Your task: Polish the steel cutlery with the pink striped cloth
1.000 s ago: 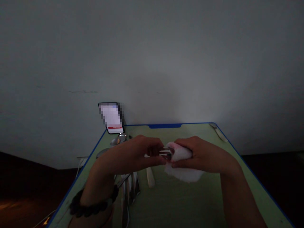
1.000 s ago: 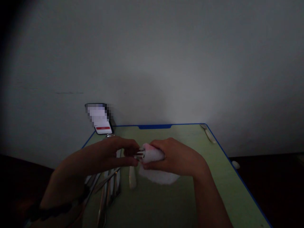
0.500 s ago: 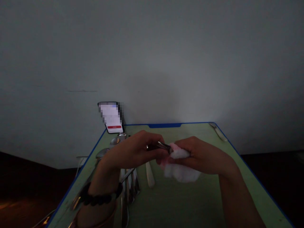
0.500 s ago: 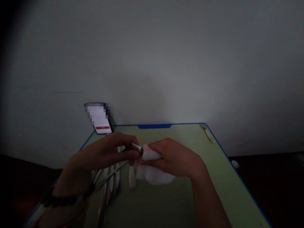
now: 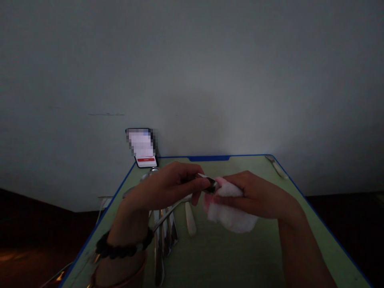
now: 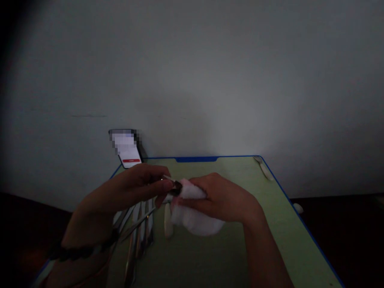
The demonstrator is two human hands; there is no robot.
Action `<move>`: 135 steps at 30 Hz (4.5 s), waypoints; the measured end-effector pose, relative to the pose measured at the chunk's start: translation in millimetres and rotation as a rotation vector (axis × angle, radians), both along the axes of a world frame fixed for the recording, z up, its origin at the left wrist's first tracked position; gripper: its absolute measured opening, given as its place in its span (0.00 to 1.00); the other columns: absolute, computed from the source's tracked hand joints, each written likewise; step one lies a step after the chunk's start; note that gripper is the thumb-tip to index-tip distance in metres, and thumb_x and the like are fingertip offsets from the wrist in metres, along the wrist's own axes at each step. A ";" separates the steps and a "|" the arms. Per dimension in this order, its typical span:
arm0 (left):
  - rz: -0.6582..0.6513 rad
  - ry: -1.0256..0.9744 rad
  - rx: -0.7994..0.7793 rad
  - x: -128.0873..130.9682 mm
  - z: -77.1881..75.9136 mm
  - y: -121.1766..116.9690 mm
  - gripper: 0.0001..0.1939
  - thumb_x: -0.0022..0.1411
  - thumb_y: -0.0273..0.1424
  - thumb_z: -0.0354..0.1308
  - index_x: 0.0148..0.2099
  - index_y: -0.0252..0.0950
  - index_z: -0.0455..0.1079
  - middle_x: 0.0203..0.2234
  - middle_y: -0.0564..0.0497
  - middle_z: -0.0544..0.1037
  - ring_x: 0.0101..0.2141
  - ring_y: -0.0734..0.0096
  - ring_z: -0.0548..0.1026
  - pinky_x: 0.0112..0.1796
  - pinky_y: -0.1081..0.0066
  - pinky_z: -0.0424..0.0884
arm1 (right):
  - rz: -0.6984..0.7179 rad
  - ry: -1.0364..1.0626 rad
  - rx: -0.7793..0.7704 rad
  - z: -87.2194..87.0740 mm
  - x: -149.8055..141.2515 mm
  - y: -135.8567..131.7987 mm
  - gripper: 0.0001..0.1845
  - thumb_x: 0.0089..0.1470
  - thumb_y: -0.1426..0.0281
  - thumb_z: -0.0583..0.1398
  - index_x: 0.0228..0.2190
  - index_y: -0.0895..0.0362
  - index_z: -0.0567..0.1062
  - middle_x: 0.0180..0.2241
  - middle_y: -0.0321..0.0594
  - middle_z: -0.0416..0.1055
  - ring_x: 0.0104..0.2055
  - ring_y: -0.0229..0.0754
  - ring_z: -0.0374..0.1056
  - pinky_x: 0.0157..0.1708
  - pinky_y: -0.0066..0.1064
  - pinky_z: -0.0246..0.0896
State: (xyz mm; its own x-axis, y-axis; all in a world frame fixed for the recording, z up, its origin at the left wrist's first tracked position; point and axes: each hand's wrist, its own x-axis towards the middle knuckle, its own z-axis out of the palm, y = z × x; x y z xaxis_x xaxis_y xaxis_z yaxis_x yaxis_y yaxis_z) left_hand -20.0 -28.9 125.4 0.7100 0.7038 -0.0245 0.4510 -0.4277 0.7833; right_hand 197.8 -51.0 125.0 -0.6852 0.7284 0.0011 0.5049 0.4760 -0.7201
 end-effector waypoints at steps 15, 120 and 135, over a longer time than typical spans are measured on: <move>-0.031 0.183 0.259 1.2 6.2 -8.0 0.16 0.60 0.42 0.50 0.42 0.36 0.68 0.28 0.53 0.73 0.28 0.75 0.69 0.29 0.76 0.62 | -0.043 -0.130 -0.097 -1.2 7.8 -1.9 0.12 0.53 0.61 0.54 0.31 0.57 0.71 0.23 0.33 0.68 0.22 0.32 0.62 0.18 0.21 0.50; 0.085 -0.098 0.487 -1.7 22.1 -29.6 0.16 0.57 0.35 0.57 0.49 0.44 0.65 0.36 0.54 0.73 0.32 0.77 0.70 0.31 0.77 0.66 | -0.115 0.142 0.106 22.0 -10.2 -22.3 0.13 0.56 0.62 0.52 0.37 0.57 0.70 0.29 0.34 0.71 0.26 0.32 0.62 0.23 0.21 0.54; 0.081 -0.021 0.512 -0.9 15.2 -33.5 0.09 0.64 0.33 0.46 0.35 0.37 0.65 0.27 0.55 0.65 0.27 0.77 0.64 0.29 0.76 0.61 | -0.203 0.124 0.225 15.5 -9.1 -21.0 0.09 0.57 0.65 0.52 0.33 0.55 0.69 0.26 0.31 0.69 0.24 0.30 0.61 0.23 0.21 0.52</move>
